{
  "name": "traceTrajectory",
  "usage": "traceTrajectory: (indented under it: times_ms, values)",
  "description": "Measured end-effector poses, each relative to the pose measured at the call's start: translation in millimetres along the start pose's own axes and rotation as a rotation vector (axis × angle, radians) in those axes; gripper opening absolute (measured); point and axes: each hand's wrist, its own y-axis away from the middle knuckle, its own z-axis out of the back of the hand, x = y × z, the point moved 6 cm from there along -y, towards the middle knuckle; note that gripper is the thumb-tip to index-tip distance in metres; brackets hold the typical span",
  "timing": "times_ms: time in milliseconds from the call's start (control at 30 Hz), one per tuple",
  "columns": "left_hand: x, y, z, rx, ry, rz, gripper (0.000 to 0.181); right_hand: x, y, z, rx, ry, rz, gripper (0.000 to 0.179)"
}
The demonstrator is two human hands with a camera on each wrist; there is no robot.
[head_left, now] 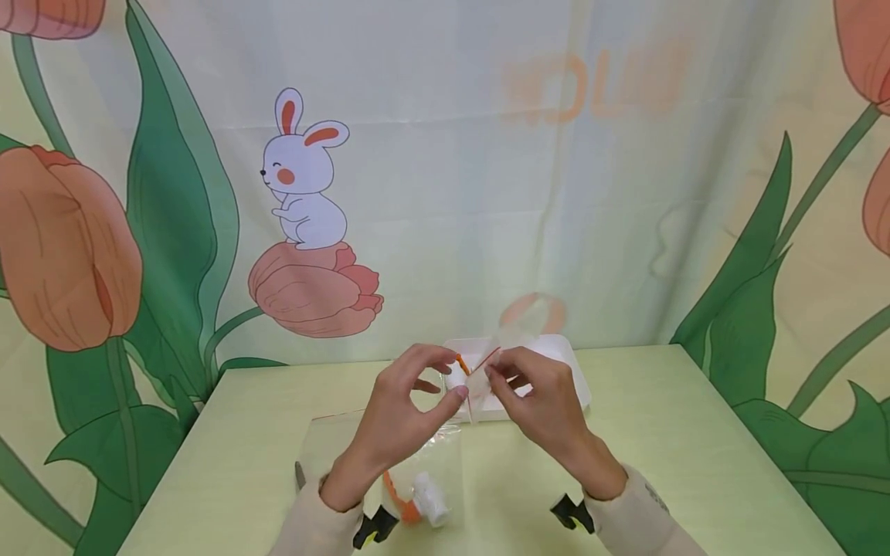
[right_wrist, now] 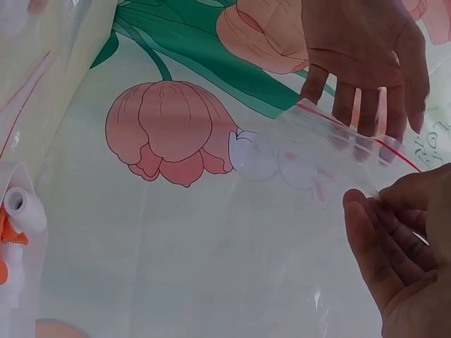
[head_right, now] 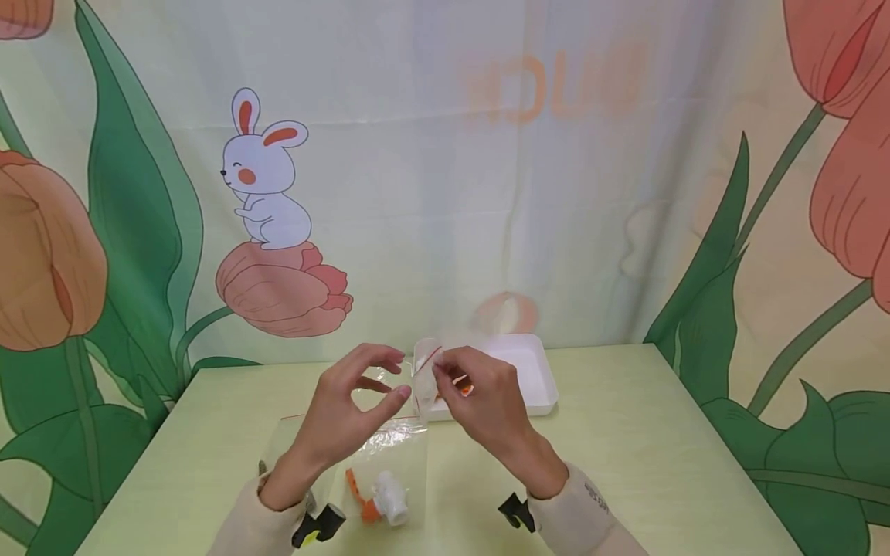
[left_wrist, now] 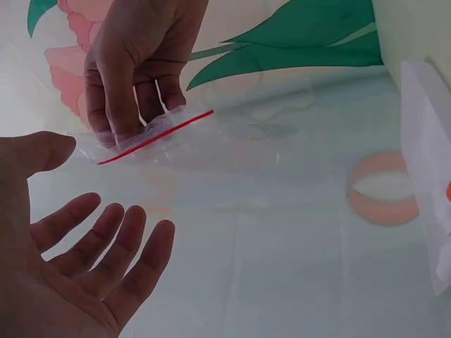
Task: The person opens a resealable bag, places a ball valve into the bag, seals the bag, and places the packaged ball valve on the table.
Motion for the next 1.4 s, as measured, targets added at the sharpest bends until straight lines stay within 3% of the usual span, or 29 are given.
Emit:
traceTrajectory:
  times_ms: [233, 400, 733, 967, 1200, 1400]
  values:
    - [3.3, 4.0, -14.0, 0.003, 0.004, 0.019, 0.027, -0.8, 3.1, -2.5, 0.038, 0.014, 0.008, 0.013]
    - [2.8, 3.2, -17.4, -0.029, -0.057, -0.008, 0.014, -1.1, 5.0, -6.3, 0.095, 0.042, 0.004, 0.015]
    - [8.5, 8.9, -10.9, -0.109, -0.106, -0.018, 0.011, -3.9, 7.7, -9.4, 0.098, 0.048, -0.021, 0.016]
    - [11.3, 12.8, -8.5, -0.095, -0.163, -0.033, 0.012, -7.5, 9.9, -11.1, 0.115, 0.059, -0.062, 0.016]
    - [18.2, 16.9, -5.5, -0.085, -0.25, 0.036, 0.015, -12.0, 13.5, -12.2, 0.115, 0.084, -0.038, 0.018]
    - [25.0, 21.5, -0.4, -0.096, -0.247, 0.058, 0.019, -17.5, 16.4, -12.4, 0.113, 0.107, -0.016, 0.019]
